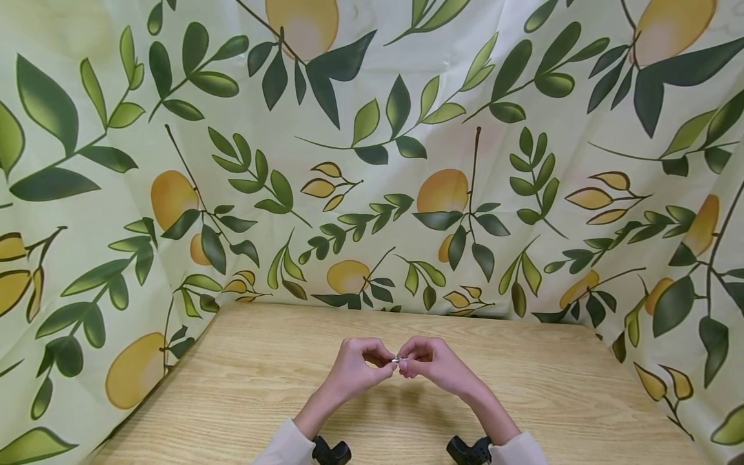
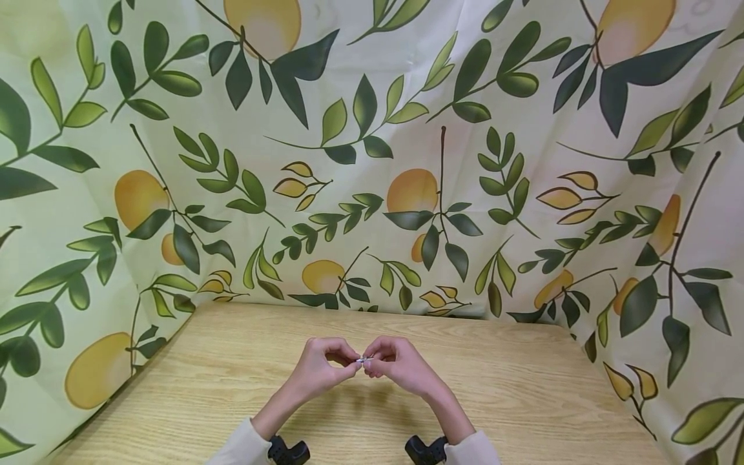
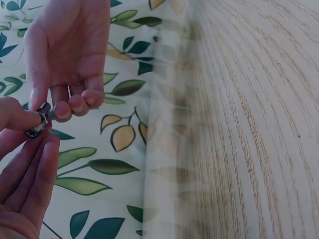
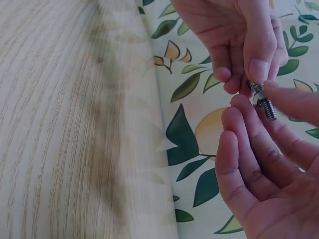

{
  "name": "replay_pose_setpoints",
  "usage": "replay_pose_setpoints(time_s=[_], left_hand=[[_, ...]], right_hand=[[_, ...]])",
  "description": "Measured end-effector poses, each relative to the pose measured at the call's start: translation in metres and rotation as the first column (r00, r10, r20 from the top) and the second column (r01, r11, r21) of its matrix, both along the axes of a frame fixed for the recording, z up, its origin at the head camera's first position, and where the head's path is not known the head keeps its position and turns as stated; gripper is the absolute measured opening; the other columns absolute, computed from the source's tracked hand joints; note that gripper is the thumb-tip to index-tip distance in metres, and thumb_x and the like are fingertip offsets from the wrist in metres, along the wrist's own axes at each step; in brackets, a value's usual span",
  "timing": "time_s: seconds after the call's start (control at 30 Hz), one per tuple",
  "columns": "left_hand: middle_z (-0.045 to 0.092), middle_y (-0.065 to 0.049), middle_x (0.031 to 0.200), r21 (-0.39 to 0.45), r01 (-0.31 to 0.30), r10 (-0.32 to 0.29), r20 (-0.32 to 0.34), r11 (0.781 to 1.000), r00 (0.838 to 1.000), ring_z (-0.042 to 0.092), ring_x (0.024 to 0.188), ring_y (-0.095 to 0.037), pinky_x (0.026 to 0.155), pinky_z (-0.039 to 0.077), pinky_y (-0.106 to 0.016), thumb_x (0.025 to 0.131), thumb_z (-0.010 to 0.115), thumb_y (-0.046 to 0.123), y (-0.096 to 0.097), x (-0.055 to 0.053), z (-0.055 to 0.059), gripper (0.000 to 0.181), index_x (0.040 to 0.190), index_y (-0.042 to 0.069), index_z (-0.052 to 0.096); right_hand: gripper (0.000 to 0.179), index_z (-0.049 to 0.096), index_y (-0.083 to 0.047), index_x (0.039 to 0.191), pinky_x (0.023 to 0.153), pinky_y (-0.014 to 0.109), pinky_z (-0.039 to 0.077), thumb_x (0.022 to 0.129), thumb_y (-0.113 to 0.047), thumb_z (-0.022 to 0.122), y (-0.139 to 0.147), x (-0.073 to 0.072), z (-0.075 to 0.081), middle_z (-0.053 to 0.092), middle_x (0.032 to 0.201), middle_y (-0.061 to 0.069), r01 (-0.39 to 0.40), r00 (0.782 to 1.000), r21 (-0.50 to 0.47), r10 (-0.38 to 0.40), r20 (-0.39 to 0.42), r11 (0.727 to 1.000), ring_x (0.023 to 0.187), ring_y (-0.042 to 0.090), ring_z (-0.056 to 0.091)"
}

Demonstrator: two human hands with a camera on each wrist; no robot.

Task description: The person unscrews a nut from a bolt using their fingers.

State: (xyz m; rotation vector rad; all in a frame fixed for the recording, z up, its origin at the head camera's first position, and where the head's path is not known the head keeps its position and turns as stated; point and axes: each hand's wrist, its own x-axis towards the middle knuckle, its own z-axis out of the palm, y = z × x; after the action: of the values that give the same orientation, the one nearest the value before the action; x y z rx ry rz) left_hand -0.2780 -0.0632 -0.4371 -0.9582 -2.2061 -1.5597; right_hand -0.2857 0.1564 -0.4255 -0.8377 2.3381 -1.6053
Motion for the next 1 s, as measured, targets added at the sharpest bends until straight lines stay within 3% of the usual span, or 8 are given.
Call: replay_pose_setpoints(time_s=[0.2,0.4,0.67,1.0], left_hand=[[0.078,-0.006,0.078,-0.002,0.0,0.0,-0.009,1.0,1.0,0.071,0.068,-0.003,0.066,0.063,-0.025,0.082,0.079,0.001,0.0005,-0.0009,-0.0011,0.008,0.082,0.009,0.076],[0.078,-0.007,0.08,0.005,0.013,-0.013,-0.011,1.0,1.0,0.071,0.069,-0.004,0.066,0.063,-0.025,0.082,0.079,0.0,0.0013,-0.0019,-0.0024,0.009,0.083,0.008,0.076],[0.078,-0.007,0.079,0.005,0.0,0.0,0.001,1.0,1.0,0.071,0.069,-0.004,0.066,0.063,-0.025,0.082,0.079,0.0,0.0004,0.0006,0.0002,0.008,0.081,0.008,0.076],[0.078,-0.007,0.079,0.005,0.008,-0.008,-0.003,1.0,1.0,0.071,0.069,-0.004,0.066,0.063,-0.026,0.081,0.079,-0.002,0.0004,0.0019,0.0017,0.01,0.081,0.008,0.076]], right_hand=[[0.03,0.069,0.006,0.107,0.078,0.036,0.064,0.103,-0.023,0.063,0.0005,-0.0013,-0.001,0.075,0.091,0.012,-0.028,0.999,0.032,0.027,0.02,0.999,0.081,0.02,0.072],[0.024,0.067,0.003,0.111,0.08,0.036,0.063,0.099,-0.019,0.067,0.001,0.0002,-0.0005,0.074,0.093,0.009,-0.022,0.999,0.006,0.022,0.023,1.0,0.083,0.014,0.071],[0.028,0.069,0.006,0.108,0.077,0.03,0.062,0.103,-0.021,0.063,0.0006,0.0012,0.0014,0.075,0.093,0.014,0.0,1.0,0.016,-0.001,0.015,1.0,0.081,0.015,0.07],[0.025,0.068,0.004,0.11,0.078,0.035,0.063,0.101,-0.019,0.065,0.0009,0.0009,0.0011,0.074,0.09,0.009,-0.01,1.0,0.002,0.01,0.013,1.0,0.08,0.016,0.07]])
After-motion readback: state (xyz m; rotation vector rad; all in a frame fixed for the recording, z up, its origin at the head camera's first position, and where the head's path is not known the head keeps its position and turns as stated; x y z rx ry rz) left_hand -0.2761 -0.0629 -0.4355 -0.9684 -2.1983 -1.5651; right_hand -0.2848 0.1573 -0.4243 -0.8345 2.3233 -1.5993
